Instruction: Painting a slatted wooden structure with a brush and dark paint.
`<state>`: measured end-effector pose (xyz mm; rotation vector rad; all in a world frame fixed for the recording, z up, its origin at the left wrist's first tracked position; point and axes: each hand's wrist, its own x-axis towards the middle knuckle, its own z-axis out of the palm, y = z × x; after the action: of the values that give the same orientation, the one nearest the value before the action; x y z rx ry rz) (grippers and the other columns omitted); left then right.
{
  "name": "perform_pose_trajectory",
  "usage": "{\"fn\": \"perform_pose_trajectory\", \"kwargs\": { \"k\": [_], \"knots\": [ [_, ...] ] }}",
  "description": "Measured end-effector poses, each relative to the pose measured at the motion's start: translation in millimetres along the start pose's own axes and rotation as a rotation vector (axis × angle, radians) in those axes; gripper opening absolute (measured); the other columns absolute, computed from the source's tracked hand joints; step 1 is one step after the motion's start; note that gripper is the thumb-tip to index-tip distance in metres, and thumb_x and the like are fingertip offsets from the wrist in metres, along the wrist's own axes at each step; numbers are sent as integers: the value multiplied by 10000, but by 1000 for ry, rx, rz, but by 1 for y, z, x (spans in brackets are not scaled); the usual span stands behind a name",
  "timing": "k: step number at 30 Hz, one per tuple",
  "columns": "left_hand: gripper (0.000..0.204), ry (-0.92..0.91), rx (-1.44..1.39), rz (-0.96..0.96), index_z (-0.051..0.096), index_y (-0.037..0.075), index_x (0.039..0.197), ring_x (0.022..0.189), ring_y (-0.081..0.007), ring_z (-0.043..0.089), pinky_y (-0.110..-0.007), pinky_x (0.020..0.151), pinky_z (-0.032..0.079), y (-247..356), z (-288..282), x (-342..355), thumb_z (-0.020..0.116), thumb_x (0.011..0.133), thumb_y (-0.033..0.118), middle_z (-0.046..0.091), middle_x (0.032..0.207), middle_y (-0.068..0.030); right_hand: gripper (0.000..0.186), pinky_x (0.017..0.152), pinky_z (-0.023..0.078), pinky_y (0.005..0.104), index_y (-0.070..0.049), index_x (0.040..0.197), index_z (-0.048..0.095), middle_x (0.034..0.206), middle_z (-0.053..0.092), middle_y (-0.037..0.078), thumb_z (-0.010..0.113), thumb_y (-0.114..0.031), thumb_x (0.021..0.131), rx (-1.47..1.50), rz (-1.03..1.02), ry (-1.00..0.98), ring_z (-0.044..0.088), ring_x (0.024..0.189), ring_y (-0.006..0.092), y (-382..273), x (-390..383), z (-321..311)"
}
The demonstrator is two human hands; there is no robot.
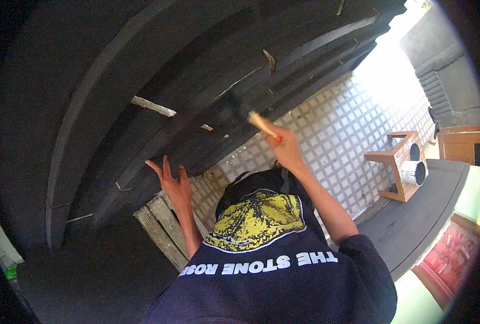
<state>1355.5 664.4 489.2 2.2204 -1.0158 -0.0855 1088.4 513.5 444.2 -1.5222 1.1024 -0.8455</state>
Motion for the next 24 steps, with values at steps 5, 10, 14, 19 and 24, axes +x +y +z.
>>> {"fn": "perform_pose_trajectory", "kwargs": {
  "k": [5,10,14,19,24],
  "knots": [
    [455,-10,-8,-4,593,-19,1330,1426,-463,339,-482,1053,455,1,1,2,647,889,80,85,1642,-251,440,416,282,239,-154,1382,613,644,428,-78,578,-76,950,171,164,284,355,471,31,-7,6,13],
    [441,-12,-10,-10,605,-41,1301,1405,-459,377,-472,1056,452,5,1,3,650,878,75,94,1640,-255,422,426,308,238,-114,1381,604,671,531,-37,607,-137,961,295,312,-158,421,520,38,-10,-4,19],
    [431,-2,-13,7,610,-46,1290,1397,-457,390,-471,1053,453,3,-2,1,647,879,78,104,1637,-259,383,406,239,218,-90,1355,618,695,493,-40,566,-118,977,489,494,-69,329,475,28,-30,-6,-10],
    [423,0,-36,11,614,-52,1279,1384,-455,411,-473,1042,459,0,-3,1,645,878,79,119,1632,-265,392,409,218,202,-107,1370,606,711,488,-51,564,-174,986,441,370,215,324,474,21,-50,9,-8],
    [411,-3,-35,5,623,-46,1264,1397,-459,387,-471,1045,459,2,-1,2,656,872,74,119,1634,-258,407,413,240,207,-107,1394,587,718,491,-59,565,-135,989,435,307,29,341,488,19,-62,3,29]
  ]
}}
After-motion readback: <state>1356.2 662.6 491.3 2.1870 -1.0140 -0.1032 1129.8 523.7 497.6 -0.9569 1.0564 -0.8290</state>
